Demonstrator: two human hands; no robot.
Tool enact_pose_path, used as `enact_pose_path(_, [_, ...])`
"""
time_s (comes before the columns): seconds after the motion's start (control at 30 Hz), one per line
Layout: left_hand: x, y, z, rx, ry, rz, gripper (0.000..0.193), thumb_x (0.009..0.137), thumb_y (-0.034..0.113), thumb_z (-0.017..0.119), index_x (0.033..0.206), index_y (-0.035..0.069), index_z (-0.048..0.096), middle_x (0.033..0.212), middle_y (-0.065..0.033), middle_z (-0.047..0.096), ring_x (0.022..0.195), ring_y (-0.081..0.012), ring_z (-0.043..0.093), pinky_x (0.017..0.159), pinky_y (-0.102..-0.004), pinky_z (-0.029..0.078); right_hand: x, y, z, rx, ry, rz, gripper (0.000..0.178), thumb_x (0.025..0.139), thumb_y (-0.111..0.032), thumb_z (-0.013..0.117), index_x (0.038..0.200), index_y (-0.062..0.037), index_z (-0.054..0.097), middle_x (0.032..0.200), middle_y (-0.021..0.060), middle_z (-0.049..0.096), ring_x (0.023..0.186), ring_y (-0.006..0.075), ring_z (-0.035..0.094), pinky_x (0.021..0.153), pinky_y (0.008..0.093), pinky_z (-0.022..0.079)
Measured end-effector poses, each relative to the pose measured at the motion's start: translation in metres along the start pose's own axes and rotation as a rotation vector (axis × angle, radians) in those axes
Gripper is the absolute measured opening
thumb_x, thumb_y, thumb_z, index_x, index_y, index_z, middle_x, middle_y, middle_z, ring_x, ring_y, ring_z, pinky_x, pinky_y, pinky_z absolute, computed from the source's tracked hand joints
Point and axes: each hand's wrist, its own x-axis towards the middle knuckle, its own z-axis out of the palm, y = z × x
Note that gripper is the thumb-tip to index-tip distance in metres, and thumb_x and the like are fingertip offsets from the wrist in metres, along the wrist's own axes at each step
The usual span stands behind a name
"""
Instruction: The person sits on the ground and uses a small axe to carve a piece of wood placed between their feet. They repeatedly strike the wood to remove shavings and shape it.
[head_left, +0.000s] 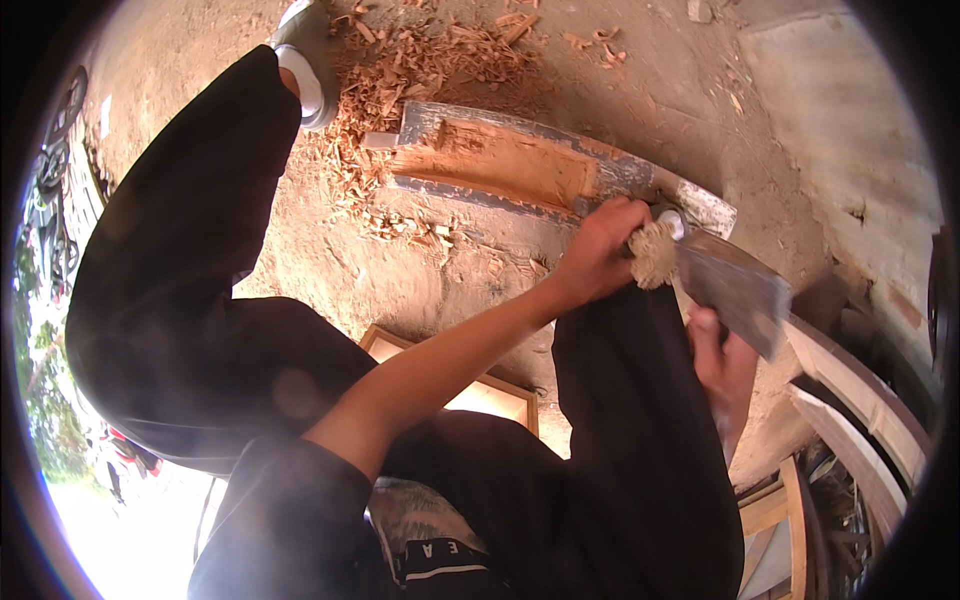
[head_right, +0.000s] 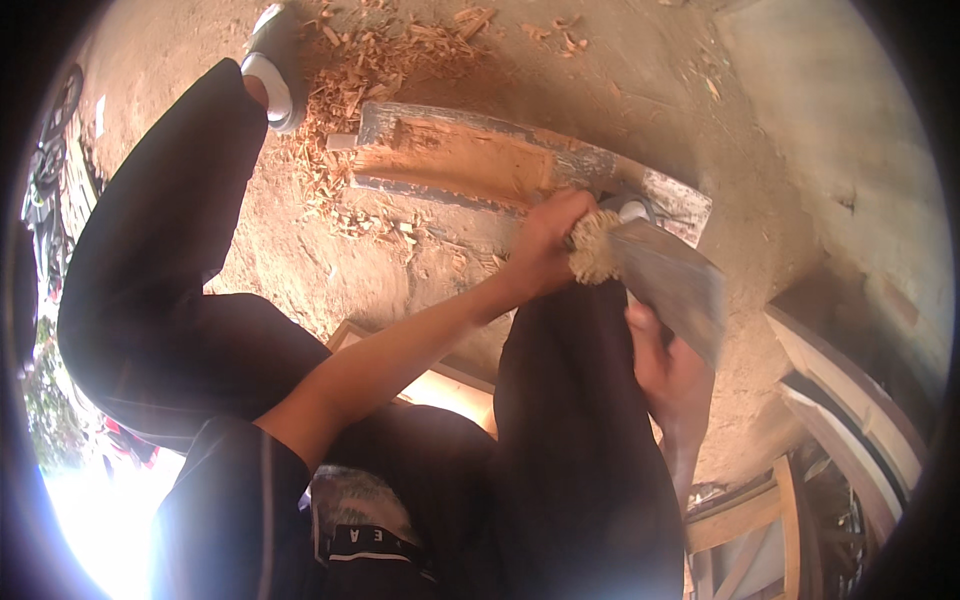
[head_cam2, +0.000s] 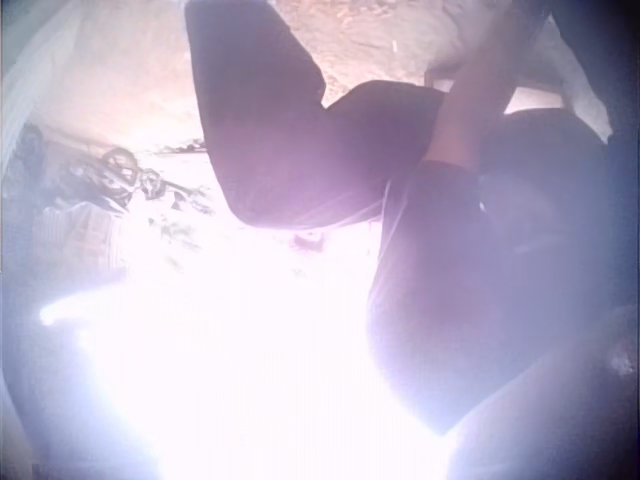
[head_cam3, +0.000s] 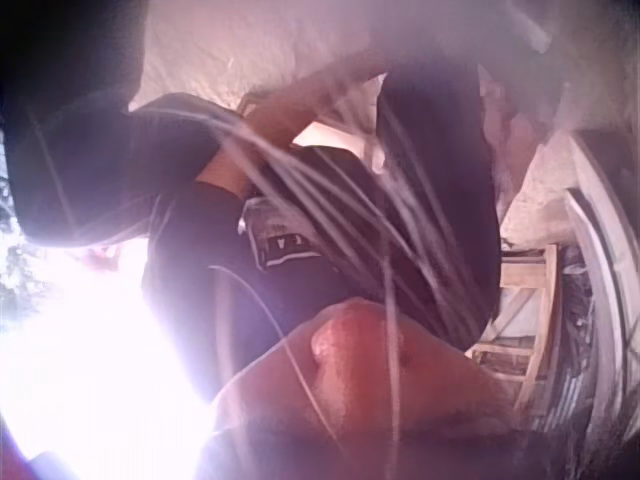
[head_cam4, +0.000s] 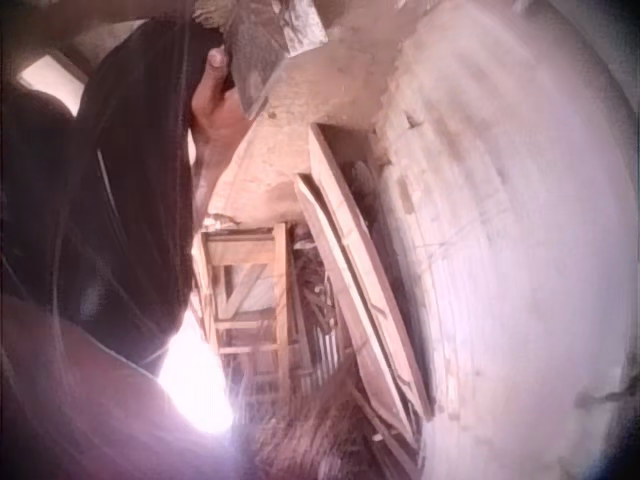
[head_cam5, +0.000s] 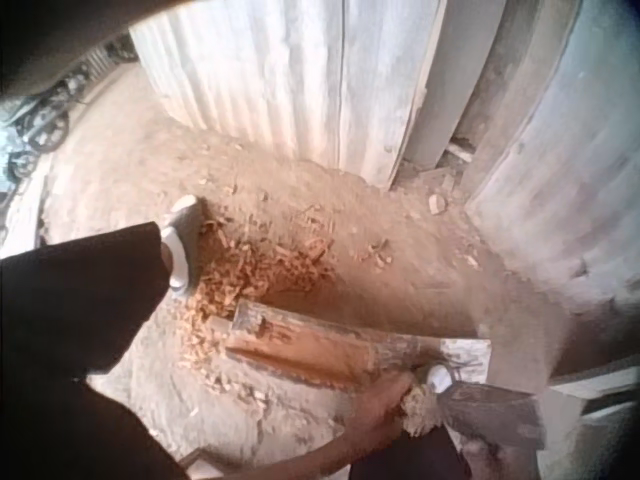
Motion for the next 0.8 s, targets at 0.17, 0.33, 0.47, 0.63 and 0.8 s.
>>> enact_pose_path(0.17, [-0.004,-0.002,0.006,-0.008,-0.031,-0.031,0.028,0.069,0.009,0.080,0.083,0.007,0.055,0.076,-0.0084,0.054,0.076,-0.0295,0.054,0.068,-0.0383,0.042,-0.005,0.023,0.008,-0.022,0.119,-0.118,0.044,0.098,-0.038,0.063,0.115,0.0030,0.062,0.100,0.0094,0.060,0.092,0.0214,0.058,0.080,0.0340,0.046])
enact_pose_path(0.33, [-0.006,-0.003,0.005,0.026,-0.072,0.044,0.028,0.069,0.006,0.077,0.086,0.008,0.055,0.078,-0.0094,0.053,0.077,-0.0320,0.053,0.068,-0.0399,0.042,-0.008,0.034,-0.001,0.091,0.038,-0.060,0.055,0.097,-0.050,0.060,0.113,0.0025,0.062,0.095,0.0079,0.058,0.085,0.0177,0.055,0.074,0.0331,0.044])
enact_pose_path(0.47, [0.000,-0.002,0.012,0.108,-0.097,0.047,0.029,0.070,0.006,0.075,0.090,0.008,0.055,0.080,-0.0110,0.057,0.081,-0.0344,0.056,0.070,-0.0422,0.044,-0.020,0.051,0.001,0.320,0.195,-0.047,0.051,0.098,-0.046,0.061,0.113,0.0026,0.061,0.090,0.0061,0.057,0.076,0.0152,0.053,0.067,0.0310,0.043])
enact_pose_path(0.63, [0.006,0.000,0.019,0.161,-0.075,0.048,0.029,0.068,0.004,0.071,0.090,0.007,0.052,0.081,-0.0111,0.058,0.084,-0.0340,0.058,0.076,-0.0441,0.046,-0.026,0.028,-0.006,0.374,0.248,-0.003,0.049,0.098,-0.044,0.061,0.113,0.0026,0.061,0.088,0.0054,0.056,0.074,0.0141,0.053,0.065,0.0302,0.042])
enact_pose_path(0.8, [0.007,0.002,0.011,0.199,-0.069,0.063,0.029,0.068,0.004,0.069,0.090,0.006,0.051,0.082,-0.0117,0.059,0.082,-0.0351,0.060,0.074,-0.0446,0.048,-0.030,0.016,-0.011,0.404,0.290,0.003,0.047,0.099,-0.043,0.061,0.113,0.0026,0.060,0.086,0.0048,0.056,0.071,0.0131,0.052,0.062,0.0294,0.041])
